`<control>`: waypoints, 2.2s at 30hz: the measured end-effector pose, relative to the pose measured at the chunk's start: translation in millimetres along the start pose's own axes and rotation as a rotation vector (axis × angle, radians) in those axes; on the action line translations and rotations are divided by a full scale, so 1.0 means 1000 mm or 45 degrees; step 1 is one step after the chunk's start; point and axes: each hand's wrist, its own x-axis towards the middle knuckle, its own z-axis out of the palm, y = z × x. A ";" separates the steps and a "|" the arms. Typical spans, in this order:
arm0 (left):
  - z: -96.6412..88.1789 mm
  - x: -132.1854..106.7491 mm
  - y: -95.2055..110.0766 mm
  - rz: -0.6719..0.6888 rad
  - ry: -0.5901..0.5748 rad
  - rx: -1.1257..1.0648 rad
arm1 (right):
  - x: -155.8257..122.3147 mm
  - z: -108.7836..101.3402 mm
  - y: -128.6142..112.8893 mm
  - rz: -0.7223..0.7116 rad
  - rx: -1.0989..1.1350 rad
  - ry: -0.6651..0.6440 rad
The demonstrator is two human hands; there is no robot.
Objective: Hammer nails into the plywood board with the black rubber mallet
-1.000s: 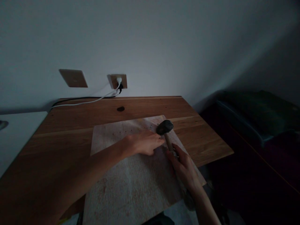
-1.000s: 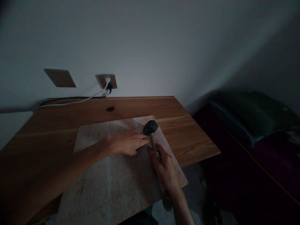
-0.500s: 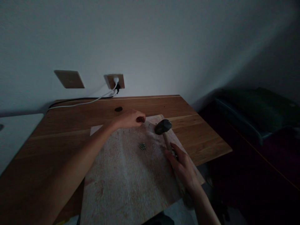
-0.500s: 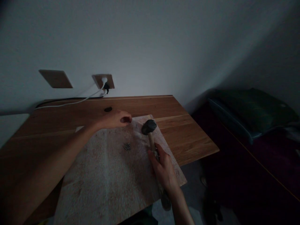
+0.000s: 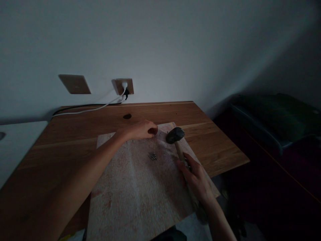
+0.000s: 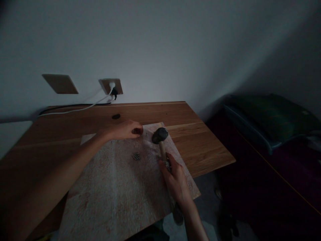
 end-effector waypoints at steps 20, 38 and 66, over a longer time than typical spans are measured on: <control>0.039 -0.019 -0.002 -0.135 0.351 -0.240 | 0.000 -0.001 0.002 0.032 -0.004 -0.009; 0.039 -0.021 -0.003 -0.235 0.341 -0.339 | 0.015 0.022 -0.033 -0.069 0.003 -0.137; 0.016 -0.038 0.041 0.051 -0.261 0.008 | -0.003 0.012 -0.001 -0.007 -0.057 -0.038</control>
